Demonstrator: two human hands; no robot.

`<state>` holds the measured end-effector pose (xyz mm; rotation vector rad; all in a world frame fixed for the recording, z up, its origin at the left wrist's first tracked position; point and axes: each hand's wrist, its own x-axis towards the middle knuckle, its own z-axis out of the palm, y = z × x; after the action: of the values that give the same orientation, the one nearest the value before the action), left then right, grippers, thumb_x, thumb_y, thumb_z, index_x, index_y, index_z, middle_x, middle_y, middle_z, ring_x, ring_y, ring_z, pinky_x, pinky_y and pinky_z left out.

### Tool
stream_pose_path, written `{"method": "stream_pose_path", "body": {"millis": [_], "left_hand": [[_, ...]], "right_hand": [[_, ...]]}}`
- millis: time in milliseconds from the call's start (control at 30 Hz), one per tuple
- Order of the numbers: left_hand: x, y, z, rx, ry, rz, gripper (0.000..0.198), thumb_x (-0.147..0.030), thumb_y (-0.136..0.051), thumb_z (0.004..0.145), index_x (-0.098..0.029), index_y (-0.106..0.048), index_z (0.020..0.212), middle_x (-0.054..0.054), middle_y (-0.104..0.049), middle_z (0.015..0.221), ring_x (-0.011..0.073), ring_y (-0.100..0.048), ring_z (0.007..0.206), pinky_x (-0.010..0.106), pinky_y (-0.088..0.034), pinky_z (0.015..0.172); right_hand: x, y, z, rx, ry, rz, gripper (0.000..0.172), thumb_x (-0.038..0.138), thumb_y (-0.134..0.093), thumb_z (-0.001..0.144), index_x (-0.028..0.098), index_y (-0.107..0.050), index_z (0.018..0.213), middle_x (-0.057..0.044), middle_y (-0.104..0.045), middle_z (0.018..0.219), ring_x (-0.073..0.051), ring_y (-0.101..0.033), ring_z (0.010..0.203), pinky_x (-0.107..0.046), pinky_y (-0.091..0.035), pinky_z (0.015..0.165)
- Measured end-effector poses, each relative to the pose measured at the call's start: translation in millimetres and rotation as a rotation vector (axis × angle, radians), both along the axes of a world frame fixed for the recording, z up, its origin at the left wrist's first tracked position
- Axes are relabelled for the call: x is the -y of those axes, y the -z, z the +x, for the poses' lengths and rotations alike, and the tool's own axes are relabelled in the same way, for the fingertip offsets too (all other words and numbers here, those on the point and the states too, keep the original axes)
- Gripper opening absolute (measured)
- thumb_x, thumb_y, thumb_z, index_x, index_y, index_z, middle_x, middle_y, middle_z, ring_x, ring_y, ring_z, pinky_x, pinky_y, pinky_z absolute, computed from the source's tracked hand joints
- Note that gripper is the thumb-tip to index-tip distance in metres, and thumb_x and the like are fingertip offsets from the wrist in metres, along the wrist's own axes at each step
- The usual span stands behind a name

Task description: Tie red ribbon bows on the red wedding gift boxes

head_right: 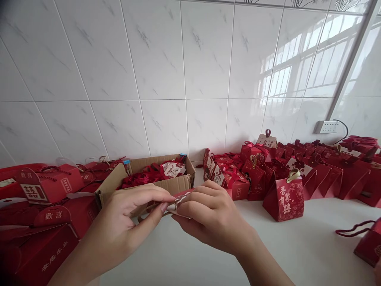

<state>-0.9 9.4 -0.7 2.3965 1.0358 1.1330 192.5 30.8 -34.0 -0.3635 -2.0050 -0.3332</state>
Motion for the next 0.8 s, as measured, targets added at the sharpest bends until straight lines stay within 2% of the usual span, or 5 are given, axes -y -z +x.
{"method": "stream_pose_path", "body": {"millis": [433,800], "left_hand": [[0.7,2.3,2.5,-0.023,-0.018,0.028,0.018,-0.019,-0.053,0.087,-0.031,-0.065,0.091,-0.009,-0.068,0.088,0.0075,-0.062,0.081,0.016,-0.050,0.067],[2.5,-0.4,-0.8,-0.079,0.031,0.046,0.017,-0.015,-0.048,0.089,-0.026,-0.060,0.092,-0.004,-0.062,0.083,0.0104,-0.056,0.080,0.022,-0.044,0.068]], "right_hand": [[1.1,0.7,0.8,0.016,0.008,-0.008,0.015,0.009,-0.067,0.079,0.017,-0.056,0.085,0.000,-0.070,0.076,-0.010,-0.062,0.065,-0.027,-0.042,0.059],[-1.0,4.1,2.1,0.030,-0.051,-0.052,0.018,0.008,-0.067,0.079,0.016,-0.058,0.092,-0.004,-0.068,0.081,-0.012,-0.061,0.069,-0.029,-0.046,0.063]]}}
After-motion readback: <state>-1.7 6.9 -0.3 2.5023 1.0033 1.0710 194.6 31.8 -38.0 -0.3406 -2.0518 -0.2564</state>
